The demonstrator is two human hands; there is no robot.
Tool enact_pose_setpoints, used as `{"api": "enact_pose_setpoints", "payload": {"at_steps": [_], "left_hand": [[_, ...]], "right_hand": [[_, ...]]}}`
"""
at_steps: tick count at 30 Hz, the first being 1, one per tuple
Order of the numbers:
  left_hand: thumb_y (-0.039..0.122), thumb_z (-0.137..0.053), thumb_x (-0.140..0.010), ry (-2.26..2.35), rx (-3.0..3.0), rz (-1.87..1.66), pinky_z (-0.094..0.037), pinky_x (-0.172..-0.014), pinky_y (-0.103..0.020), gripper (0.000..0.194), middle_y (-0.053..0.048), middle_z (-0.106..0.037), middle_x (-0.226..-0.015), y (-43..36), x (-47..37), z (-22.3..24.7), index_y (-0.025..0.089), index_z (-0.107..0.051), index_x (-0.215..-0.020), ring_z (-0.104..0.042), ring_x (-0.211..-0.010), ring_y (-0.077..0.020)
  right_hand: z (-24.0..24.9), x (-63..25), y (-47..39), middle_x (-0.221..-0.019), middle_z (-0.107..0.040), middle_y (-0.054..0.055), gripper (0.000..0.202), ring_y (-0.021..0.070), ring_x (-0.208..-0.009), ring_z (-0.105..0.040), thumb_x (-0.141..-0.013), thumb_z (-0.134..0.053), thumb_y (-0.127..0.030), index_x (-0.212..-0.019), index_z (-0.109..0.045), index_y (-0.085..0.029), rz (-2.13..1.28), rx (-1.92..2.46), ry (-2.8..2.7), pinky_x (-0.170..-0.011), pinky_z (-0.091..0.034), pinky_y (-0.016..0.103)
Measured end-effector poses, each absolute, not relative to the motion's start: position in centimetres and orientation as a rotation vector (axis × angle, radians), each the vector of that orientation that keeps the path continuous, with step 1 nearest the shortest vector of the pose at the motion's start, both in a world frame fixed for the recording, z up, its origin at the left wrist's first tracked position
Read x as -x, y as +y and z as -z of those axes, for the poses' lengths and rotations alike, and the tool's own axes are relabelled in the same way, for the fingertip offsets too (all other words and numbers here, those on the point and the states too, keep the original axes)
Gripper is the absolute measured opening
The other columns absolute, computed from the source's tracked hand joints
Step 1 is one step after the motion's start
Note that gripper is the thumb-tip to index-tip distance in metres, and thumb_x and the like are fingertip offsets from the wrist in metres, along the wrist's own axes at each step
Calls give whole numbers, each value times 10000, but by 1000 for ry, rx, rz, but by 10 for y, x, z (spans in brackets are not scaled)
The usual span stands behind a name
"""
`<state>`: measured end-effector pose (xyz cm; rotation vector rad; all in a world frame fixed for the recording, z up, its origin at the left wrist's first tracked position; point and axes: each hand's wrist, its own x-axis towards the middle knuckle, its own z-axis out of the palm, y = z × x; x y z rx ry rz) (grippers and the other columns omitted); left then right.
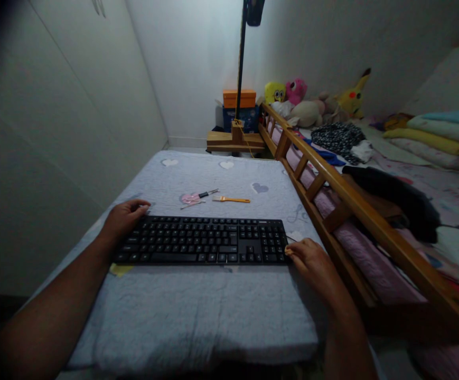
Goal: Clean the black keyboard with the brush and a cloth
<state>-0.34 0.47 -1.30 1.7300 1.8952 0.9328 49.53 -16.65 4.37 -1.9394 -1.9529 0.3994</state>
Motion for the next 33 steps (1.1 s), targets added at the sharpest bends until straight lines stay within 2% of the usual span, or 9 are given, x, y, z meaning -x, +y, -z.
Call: {"api": "enact_pose_setpoints", "payload": {"at_steps": [8, 14, 22, 33], "left_hand": [[513, -528, -736, 1918, -1731, -895, -430, -628, -302, 469, -32, -675, -731, 3, 3, 12, 163, -734, -971, -580, -669, -207], [497, -533, -734, 1909, -1748, -910, -436, -645, -308, 447, -43, -699, -775, 5, 5, 17, 167, -731, -962, -609, -703, -219], [494, -530, -735, 1915, -1752, -902, -432, -657, -309, 448, -45, -704, -787, 5, 4, 15, 163, -728, -961, -611, -704, -215], [507, -526, -743, 1901, -1753, -908, -426, -637, -307, 458, -37, -692, -753, 5, 6, 16, 162, -735, -960, -605, -683, -210]], "right_hand": [[-50, -489, -183, -933, -711, 98, 292, 246, -900, -687, -874, -516, -346, -912, -772, -211, -494, 1984, -1929, -823, -547, 352], [-57, -487, -189, -914, -705, 80, 282, 236, -843, -686, -889, -530, -377, -885, -771, -229, -575, 1949, -1954, -765, -542, 338], [-39, -455, -176, -899, -666, 84, 226, 223, -861, -649, -911, -527, -251, -938, -745, -199, -444, 1683, -2004, -796, -521, 355], [-26, -457, -175, -867, -664, 74, 219, 225, -841, -634, -871, -544, -194, -888, -762, -211, -312, 1758, -1998, -784, -518, 354]]}}
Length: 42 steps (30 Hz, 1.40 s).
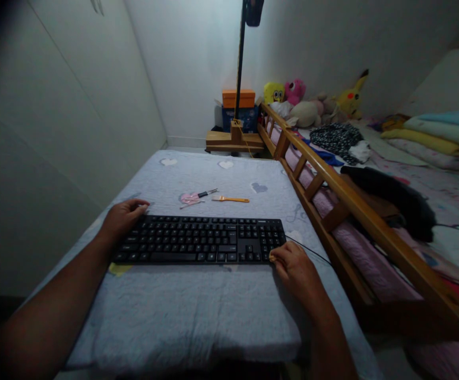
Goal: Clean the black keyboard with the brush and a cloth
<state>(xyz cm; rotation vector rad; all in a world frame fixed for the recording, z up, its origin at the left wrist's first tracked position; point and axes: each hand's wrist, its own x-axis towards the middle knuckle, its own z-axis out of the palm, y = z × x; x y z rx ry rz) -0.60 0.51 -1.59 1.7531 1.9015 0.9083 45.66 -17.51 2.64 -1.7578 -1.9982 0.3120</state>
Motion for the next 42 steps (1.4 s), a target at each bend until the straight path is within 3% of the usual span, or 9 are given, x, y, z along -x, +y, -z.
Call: {"api": "enact_pose_setpoints", "payload": {"at_steps": [19, 42], "left_hand": [[503, -524, -744, 1904, -1767, -907, -454, -669, -321, 457, -44, -698, -766, 4, 5, 14, 162, -737, -960, -621, -703, -225], [481, -532, -731, 1904, -1743, -907, -440, -643, -310, 439, -46, -710, -783, 4, 4, 13, 168, -740, -959, -624, -703, -224]], "right_hand": [[-24, -491, -186, -880, -669, 74, 220, 232, -853, -661, -871, -550, -276, -919, -760, -230, -299, 1888, -1918, -785, -527, 345], [-23, -442, -179, -868, -628, 62, 225, 227, -852, -600, -874, -529, -172, -915, -744, -226, -255, 1734, -1950, -779, -502, 356]]}}
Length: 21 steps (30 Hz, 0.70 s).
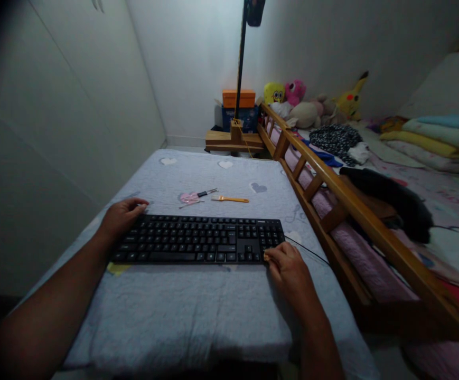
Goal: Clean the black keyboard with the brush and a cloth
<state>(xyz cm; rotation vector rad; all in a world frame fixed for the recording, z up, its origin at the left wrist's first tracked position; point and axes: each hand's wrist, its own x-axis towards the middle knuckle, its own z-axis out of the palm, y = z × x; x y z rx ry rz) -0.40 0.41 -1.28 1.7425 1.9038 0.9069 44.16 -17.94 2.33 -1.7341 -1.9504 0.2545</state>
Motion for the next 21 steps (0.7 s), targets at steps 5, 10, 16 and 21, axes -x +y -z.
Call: {"api": "enact_pose_setpoints", "payload": {"at_steps": [5, 10, 16, 21], "left_hand": [[505, -531, -739, 1898, -1744, -908, -440, -638, -311, 455, -45, -702, -767, 4, 5, 14, 169, -737, -968, -624, -705, -226], [483, -531, -727, 1921, -1748, -896, -439, -654, -315, 439, -44, -711, -783, 3, 4, 12, 173, -740, -955, -618, -700, -223], [482, -528, -730, 1920, -1747, -906, -437, -669, -314, 440, -47, -710, -786, 2, 3, 11, 171, -738, -959, -622, -716, -225], [485, -530, -724, 1899, -1739, -913, -433, -646, -305, 443, -45, -704, -777, 2, 3, 12, 166, -736, -951, -614, -704, -219]], "right_hand": [[-21, -458, -181, -856, -638, 67, 216, 234, -845, -614, -867, -534, -200, -895, -747, -225, -219, 1785, -1906, -790, -506, 369], [-17, -473, -182, -845, -647, 65, 213, 232, -823, -632, -849, -546, -225, -906, -751, -230, -199, 1819, -1855, -764, -515, 360], [-18, -480, -183, -852, -654, 68, 217, 228, -807, -649, -853, -553, -264, -911, -755, -211, -235, 1848, -1813, -763, -525, 353], [-19, -487, -184, -885, -667, 73, 236, 228, -829, -664, -840, -538, -253, -917, -757, -208, -242, 1897, -1790, -783, -522, 354]]}}
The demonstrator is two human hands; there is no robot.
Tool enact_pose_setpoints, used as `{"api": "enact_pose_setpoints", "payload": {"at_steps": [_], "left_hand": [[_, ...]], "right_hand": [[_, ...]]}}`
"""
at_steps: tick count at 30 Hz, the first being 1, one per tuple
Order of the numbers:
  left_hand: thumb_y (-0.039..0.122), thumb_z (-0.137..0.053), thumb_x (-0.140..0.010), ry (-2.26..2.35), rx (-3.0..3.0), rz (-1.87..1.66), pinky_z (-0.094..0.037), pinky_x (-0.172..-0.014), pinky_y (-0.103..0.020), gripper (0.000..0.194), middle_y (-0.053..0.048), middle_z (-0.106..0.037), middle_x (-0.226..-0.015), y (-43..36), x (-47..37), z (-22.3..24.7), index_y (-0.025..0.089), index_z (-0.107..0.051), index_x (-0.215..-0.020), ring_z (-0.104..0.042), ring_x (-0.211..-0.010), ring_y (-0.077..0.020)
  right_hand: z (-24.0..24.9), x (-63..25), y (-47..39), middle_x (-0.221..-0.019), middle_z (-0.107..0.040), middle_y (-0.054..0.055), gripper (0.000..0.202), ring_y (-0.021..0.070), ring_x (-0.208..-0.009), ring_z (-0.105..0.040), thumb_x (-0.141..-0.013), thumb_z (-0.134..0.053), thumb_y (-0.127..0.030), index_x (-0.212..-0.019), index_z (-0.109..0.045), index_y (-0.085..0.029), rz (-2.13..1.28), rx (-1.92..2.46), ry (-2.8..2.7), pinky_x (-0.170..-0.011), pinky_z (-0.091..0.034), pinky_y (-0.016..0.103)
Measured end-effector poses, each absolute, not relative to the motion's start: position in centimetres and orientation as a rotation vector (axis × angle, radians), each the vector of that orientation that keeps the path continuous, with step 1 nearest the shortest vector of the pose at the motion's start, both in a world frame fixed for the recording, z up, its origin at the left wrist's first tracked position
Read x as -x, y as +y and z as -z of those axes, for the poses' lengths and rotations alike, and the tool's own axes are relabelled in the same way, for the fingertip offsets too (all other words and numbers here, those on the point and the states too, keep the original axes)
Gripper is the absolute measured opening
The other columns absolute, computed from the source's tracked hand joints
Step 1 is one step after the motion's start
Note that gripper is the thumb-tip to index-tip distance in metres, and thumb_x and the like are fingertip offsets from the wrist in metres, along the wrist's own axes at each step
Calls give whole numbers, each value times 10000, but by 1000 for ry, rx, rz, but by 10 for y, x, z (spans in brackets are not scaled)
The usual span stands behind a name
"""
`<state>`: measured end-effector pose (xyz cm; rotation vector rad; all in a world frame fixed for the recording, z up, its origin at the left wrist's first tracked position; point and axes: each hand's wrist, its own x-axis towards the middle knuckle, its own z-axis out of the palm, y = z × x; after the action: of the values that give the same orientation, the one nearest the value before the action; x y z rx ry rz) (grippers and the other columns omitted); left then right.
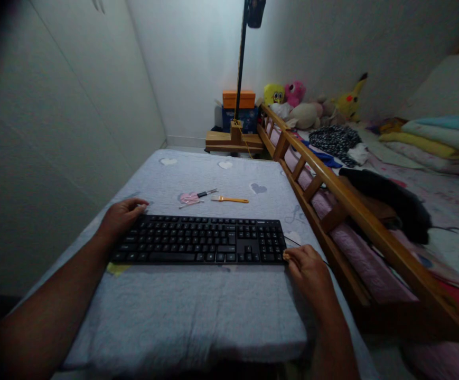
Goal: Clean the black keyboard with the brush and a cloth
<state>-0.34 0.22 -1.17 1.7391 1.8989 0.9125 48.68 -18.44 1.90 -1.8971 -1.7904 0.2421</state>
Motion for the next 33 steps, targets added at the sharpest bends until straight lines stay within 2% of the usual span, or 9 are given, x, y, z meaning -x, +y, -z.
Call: {"api": "enact_pose_setpoints", "payload": {"at_steps": [12, 23, 33], "left_hand": [[482, -530, -712, 1917, -1743, -902, -447, -662, -314, 433, -36, -704, -768, 3, 3, 9, 177, -737, -940, -608, -690, -214], [480, -541, -721, 1900, -1741, -911, -441, -649, -302, 426, -39, -709, -769, 3, 4, 12, 173, -734, -944, -613, -696, -213], [505, -525, -731, 1888, -1749, -908, -425, -637, -296, 475, -36, -683, -738, 3, 5, 11, 155, -738, -972, -605, -687, -209]], "right_hand": [[-20, -477, -179, -903, -656, 81, 237, 235, -830, -651, -897, -534, -303, -969, -741, -210, -168, 1829, -1752, -787, -513, 368], [-20, -430, -166, -852, -614, 82, 229, 245, -855, -584, -874, -532, -150, -912, -749, -212, -114, 1701, -1958, -788, -490, 383], [-9, -441, -164, -856, -613, 80, 226, 244, -849, -586, -843, -543, -117, -921, -743, -189, -40, 1713, -1970, -787, -487, 380]]}}
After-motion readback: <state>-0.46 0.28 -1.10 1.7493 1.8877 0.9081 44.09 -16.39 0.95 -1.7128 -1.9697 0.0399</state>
